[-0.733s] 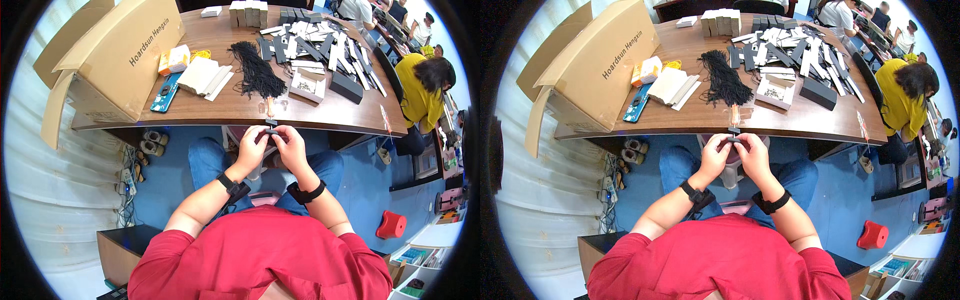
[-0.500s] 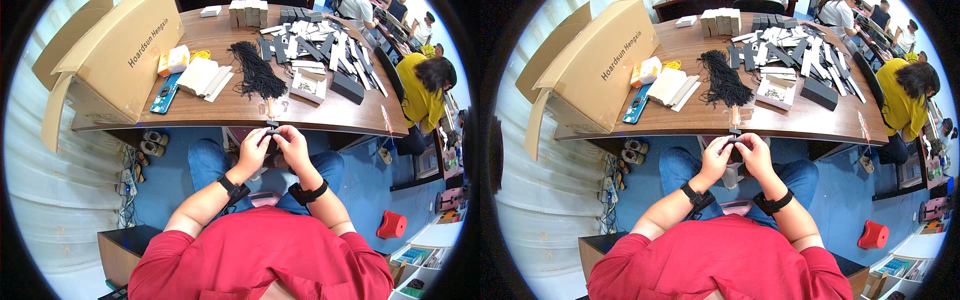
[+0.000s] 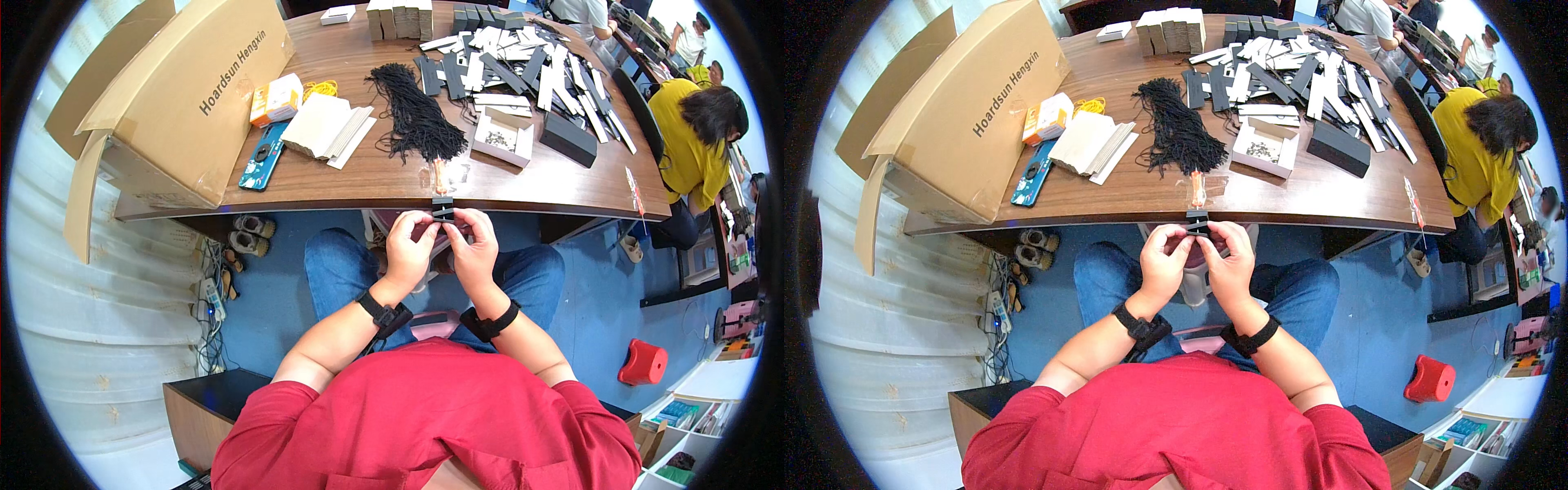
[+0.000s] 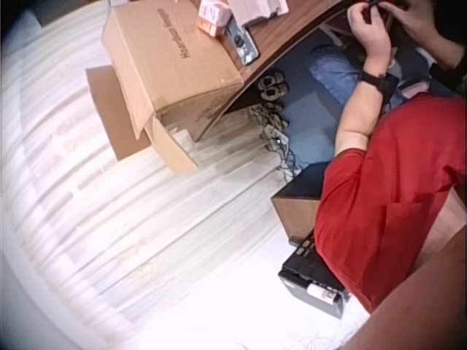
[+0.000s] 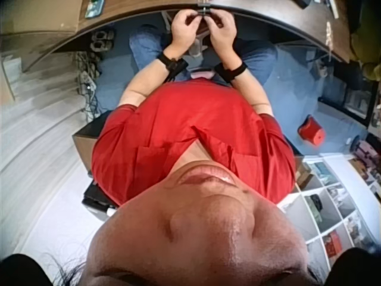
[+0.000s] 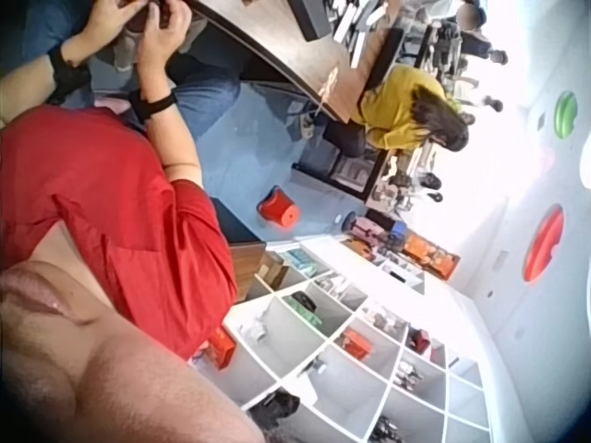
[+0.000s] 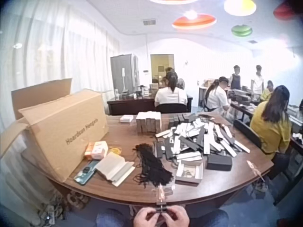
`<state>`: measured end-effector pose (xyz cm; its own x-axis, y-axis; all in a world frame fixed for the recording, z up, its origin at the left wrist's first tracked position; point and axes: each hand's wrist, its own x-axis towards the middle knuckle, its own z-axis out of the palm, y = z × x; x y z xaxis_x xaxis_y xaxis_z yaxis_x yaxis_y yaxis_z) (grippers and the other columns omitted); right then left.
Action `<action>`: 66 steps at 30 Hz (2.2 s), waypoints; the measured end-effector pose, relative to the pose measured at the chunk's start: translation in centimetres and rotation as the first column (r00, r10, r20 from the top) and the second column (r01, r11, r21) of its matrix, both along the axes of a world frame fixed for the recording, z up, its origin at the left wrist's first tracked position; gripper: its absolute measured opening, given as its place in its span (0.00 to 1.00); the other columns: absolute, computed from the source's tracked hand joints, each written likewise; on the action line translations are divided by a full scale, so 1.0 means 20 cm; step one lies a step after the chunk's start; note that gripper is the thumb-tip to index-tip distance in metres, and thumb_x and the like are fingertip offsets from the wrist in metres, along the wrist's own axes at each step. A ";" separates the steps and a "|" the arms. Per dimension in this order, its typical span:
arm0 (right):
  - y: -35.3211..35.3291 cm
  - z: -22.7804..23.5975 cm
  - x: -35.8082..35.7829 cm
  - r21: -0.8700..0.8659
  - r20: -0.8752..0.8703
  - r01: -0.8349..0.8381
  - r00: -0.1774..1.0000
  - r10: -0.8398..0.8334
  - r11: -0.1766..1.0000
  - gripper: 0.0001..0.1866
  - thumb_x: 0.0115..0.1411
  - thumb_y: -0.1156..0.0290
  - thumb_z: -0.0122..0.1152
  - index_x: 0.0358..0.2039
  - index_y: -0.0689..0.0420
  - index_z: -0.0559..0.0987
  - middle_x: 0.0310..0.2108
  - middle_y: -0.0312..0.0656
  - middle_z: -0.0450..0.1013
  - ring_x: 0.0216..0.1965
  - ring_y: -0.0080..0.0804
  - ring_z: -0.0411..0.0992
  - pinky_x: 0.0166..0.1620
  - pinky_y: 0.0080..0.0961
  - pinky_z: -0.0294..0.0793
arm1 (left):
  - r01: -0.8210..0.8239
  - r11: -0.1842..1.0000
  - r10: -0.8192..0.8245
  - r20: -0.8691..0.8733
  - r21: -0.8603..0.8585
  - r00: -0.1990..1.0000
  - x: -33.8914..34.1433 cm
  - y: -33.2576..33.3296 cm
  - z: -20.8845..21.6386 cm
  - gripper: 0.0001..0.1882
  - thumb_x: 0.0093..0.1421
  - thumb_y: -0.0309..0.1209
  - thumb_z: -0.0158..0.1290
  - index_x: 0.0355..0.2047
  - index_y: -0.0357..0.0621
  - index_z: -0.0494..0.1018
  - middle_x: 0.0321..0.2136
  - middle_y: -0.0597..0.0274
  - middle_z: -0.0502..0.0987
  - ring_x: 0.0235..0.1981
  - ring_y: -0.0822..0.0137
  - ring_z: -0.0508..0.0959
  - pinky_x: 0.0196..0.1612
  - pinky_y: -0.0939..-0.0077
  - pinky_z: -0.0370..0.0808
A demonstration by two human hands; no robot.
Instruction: Manually assemble product hanging tags by threading elastic cords through cardstock tags.
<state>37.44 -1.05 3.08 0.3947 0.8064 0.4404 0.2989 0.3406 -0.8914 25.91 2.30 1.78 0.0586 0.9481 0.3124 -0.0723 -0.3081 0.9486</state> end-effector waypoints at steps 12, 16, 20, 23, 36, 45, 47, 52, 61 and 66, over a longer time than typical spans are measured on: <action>0.02 -0.04 -0.03 0.046 -0.214 -0.065 0.974 0.074 0.997 0.12 0.54 0.82 0.61 0.40 0.64 0.76 0.43 0.39 0.68 0.35 0.20 0.70 0.39 0.16 0.72 | -0.037 0.995 0.042 -0.054 0.088 0.998 -0.01 -0.02 0.05 0.06 0.54 0.20 0.55 0.33 0.36 0.72 0.31 0.61 0.72 0.29 0.72 0.74 0.32 0.80 0.72; 0.01 -0.02 -0.01 -0.193 -0.429 -0.189 0.899 0.091 0.963 0.08 0.56 0.79 0.59 0.38 0.63 0.76 0.41 0.37 0.69 0.34 0.18 0.69 0.40 0.16 0.71 | -0.021 0.995 0.039 -0.181 0.101 0.983 -0.02 -0.03 0.07 0.06 0.56 0.21 0.55 0.34 0.36 0.71 0.33 0.64 0.71 0.30 0.76 0.73 0.31 0.84 0.72; 0.00 0.02 0.03 -0.273 -0.565 -0.323 0.816 0.120 0.906 0.07 0.58 0.78 0.58 0.37 0.63 0.77 0.38 0.34 0.70 0.34 0.17 0.68 0.38 0.16 0.70 | 0.008 0.996 0.011 -0.232 0.083 0.973 -0.02 -0.03 0.08 0.06 0.56 0.22 0.55 0.34 0.37 0.71 0.32 0.65 0.71 0.29 0.78 0.72 0.29 0.85 0.71; 0.01 0.02 0.03 -0.261 -0.385 -0.261 0.911 0.147 0.929 0.06 0.59 0.76 0.57 0.36 0.63 0.76 0.35 0.35 0.70 0.33 0.18 0.68 0.38 0.17 0.68 | 0.016 0.996 0.005 -0.236 0.090 0.972 -0.03 -0.02 0.08 0.06 0.56 0.22 0.55 0.35 0.37 0.71 0.31 0.66 0.72 0.28 0.78 0.72 0.29 0.86 0.71; 0.02 0.04 0.01 0.083 0.377 0.287 0.877 -0.297 0.954 0.06 0.53 0.77 0.59 0.30 0.62 0.71 0.27 0.43 0.67 0.29 0.34 0.68 0.35 0.28 0.69 | -0.054 0.973 0.165 -0.508 0.225 0.845 -0.08 0.08 0.12 0.09 0.53 0.31 0.59 0.24 0.37 0.74 0.22 0.56 0.75 0.21 0.63 0.75 0.26 0.71 0.71; -0.10 0.33 -0.03 -0.182 -0.012 -0.184 0.983 0.185 0.966 0.12 0.54 0.82 0.54 0.41 0.62 0.72 0.31 0.39 0.72 0.32 0.22 0.70 0.37 0.18 0.70 | -0.140 0.855 0.416 -0.498 0.499 0.761 -0.28 0.24 0.35 0.06 0.52 0.29 0.57 0.23 0.40 0.73 0.24 0.55 0.74 0.29 0.54 0.74 0.34 0.65 0.71; -0.19 0.53 0.02 -0.201 -0.154 -0.434 0.899 0.409 0.878 0.10 0.55 0.82 0.54 0.38 0.62 0.74 0.30 0.37 0.72 0.31 0.21 0.70 0.36 0.17 0.69 | -0.146 0.785 0.561 -0.590 0.602 0.581 -0.38 0.34 0.40 0.08 0.49 0.30 0.58 0.30 0.43 0.74 0.35 0.55 0.73 0.42 0.53 0.69 0.48 0.61 0.65; -0.53 1.11 0.27 0.383 0.087 -0.900 0.260 0.962 0.208 0.07 0.59 0.72 0.53 0.30 0.62 0.76 0.30 0.46 0.73 0.27 0.35 0.73 0.30 0.27 0.70 | -0.130 0.786 0.615 -0.743 0.604 0.264 -0.48 0.50 0.41 0.20 0.44 0.36 0.64 0.38 0.46 0.75 0.42 0.53 0.68 0.47 0.52 0.65 0.51 0.61 0.65; -0.72 1.45 0.13 0.657 -0.109 -0.668 0.376 0.920 0.350 0.03 0.57 0.77 0.54 0.29 0.60 0.76 0.31 0.49 0.71 0.23 0.40 0.69 0.23 0.31 0.67 | 0.152 0.704 0.693 -0.718 0.693 0.061 -0.53 0.74 0.41 0.06 0.48 0.32 0.56 0.24 0.44 0.74 0.25 0.56 0.75 0.32 0.56 0.75 0.35 0.61 0.74; -0.74 1.40 0.22 0.517 0.029 -0.843 -0.153 0.988 -0.146 0.11 0.60 0.79 0.45 0.25 0.72 0.73 0.34 0.61 0.69 0.28 0.59 0.71 0.28 0.47 0.72 | 0.180 0.631 0.758 -0.649 0.755 0.064 -0.55 0.80 0.45 0.06 0.46 0.32 0.55 0.19 0.44 0.74 0.22 0.57 0.76 0.29 0.56 0.76 0.32 0.61 0.74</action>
